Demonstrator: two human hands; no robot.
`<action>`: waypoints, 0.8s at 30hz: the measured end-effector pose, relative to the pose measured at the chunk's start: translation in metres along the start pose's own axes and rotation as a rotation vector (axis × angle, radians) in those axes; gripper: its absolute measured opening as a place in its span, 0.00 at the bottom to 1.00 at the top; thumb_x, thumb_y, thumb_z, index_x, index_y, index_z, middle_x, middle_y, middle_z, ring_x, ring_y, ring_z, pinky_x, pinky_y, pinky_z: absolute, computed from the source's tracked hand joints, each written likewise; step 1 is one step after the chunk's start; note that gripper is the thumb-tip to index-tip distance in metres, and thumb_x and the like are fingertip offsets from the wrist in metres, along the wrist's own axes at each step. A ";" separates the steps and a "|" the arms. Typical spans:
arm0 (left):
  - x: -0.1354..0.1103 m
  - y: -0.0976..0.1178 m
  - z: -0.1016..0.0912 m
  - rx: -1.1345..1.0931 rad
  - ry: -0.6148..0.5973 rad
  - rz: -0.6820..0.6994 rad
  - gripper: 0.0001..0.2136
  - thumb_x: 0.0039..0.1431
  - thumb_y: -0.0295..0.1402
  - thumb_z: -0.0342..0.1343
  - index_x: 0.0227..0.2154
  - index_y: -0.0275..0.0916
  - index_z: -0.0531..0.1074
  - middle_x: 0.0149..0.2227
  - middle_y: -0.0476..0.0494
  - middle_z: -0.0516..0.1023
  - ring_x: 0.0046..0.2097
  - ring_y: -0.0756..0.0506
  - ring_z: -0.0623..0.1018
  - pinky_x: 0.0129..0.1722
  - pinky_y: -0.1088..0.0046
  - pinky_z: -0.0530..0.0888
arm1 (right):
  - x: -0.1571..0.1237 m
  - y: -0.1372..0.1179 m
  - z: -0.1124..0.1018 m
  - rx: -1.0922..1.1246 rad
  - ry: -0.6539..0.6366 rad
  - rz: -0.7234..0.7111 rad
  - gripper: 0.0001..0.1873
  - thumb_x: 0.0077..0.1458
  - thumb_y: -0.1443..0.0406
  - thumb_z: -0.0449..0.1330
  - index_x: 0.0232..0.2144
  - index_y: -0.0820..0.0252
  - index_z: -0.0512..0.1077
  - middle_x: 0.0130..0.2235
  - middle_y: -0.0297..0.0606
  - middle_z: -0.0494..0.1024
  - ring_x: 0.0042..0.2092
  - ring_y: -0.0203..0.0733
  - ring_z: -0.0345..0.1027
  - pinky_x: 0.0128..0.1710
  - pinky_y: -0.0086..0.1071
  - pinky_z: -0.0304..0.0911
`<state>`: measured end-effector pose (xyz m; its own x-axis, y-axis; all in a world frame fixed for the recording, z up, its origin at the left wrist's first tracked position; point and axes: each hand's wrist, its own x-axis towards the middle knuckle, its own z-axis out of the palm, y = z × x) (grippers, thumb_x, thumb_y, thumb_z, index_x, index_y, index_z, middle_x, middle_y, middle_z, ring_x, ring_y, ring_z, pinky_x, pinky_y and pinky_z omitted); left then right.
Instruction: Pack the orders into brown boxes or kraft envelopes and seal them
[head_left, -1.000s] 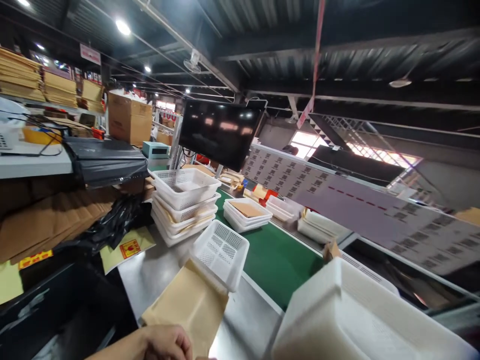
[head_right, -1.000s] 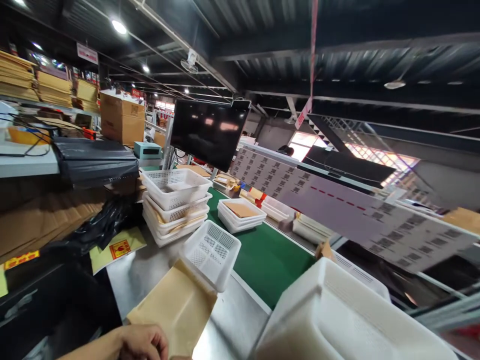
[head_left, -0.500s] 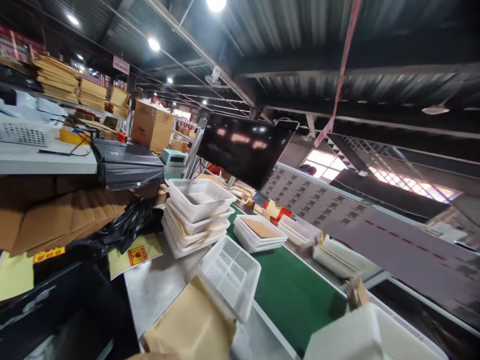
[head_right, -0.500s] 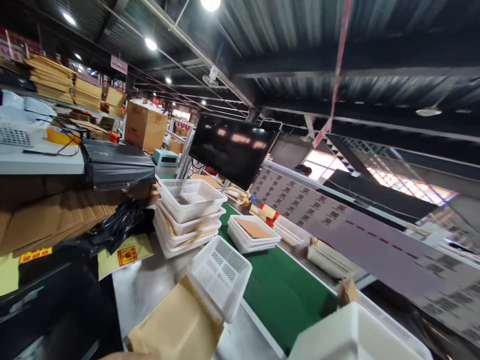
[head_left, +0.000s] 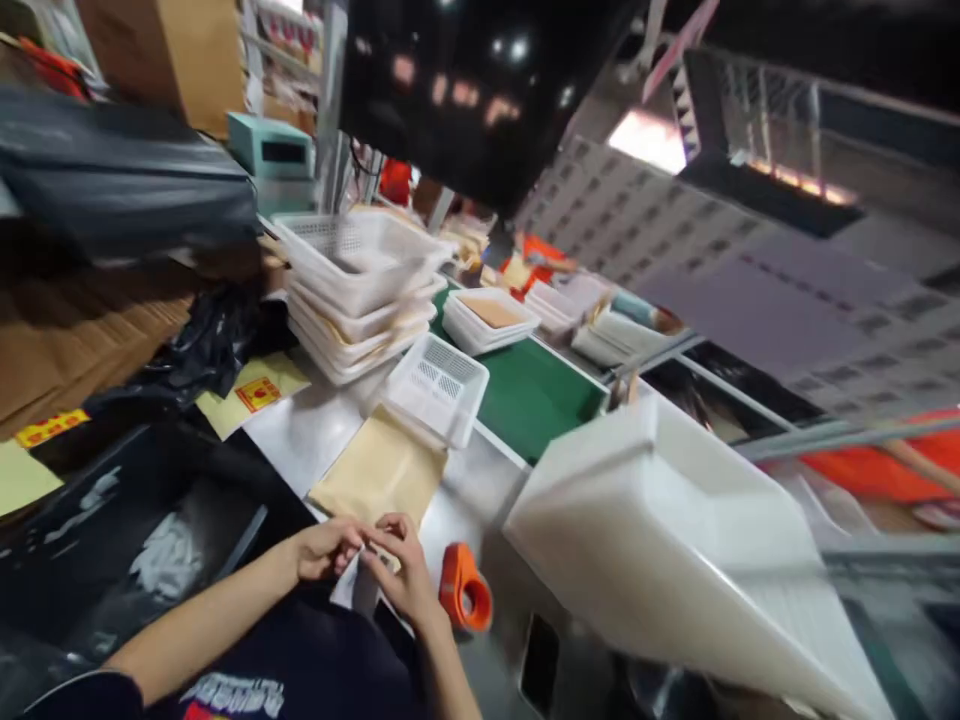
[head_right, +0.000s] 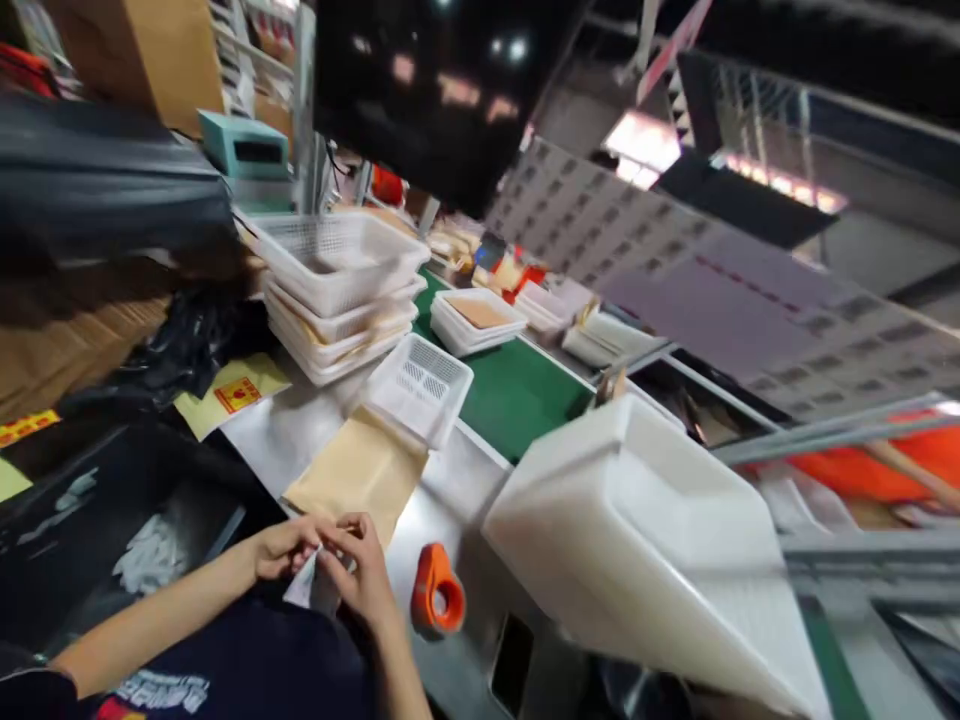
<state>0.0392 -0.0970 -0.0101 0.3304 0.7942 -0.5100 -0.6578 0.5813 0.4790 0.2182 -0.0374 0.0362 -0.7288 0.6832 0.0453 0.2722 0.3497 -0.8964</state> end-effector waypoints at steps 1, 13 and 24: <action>0.000 -0.001 -0.002 -0.023 -0.004 -0.025 0.05 0.44 0.23 0.60 0.27 0.32 0.76 0.15 0.55 0.62 0.16 0.58 0.57 0.16 0.83 0.53 | -0.003 0.004 0.005 -0.007 0.044 -0.066 0.16 0.61 0.53 0.64 0.49 0.44 0.83 0.45 0.46 0.76 0.50 0.54 0.74 0.51 0.52 0.73; 0.045 -0.048 -0.065 -0.072 0.338 -0.347 0.14 0.60 0.30 0.61 0.25 0.38 0.60 0.21 0.60 0.54 0.18 0.59 0.53 0.18 0.86 0.50 | 0.024 0.072 0.010 -0.181 0.397 0.306 0.03 0.57 0.67 0.62 0.30 0.58 0.73 0.38 0.39 0.77 0.45 0.45 0.73 0.51 0.39 0.70; 0.023 -0.069 -0.124 0.122 0.571 -0.346 0.12 0.55 0.32 0.60 0.24 0.39 0.61 0.21 0.58 0.56 0.20 0.57 0.56 0.21 0.83 0.53 | 0.134 0.142 0.008 -0.424 0.503 0.599 0.15 0.59 0.70 0.59 0.48 0.70 0.75 0.65 0.61 0.67 0.66 0.57 0.57 0.68 0.49 0.50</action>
<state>0.0078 -0.1407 -0.1437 0.0769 0.3599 -0.9298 -0.4866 0.8275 0.2800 0.1537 0.0984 -0.0883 -0.0547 0.9934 -0.1008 0.8015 -0.0165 -0.5977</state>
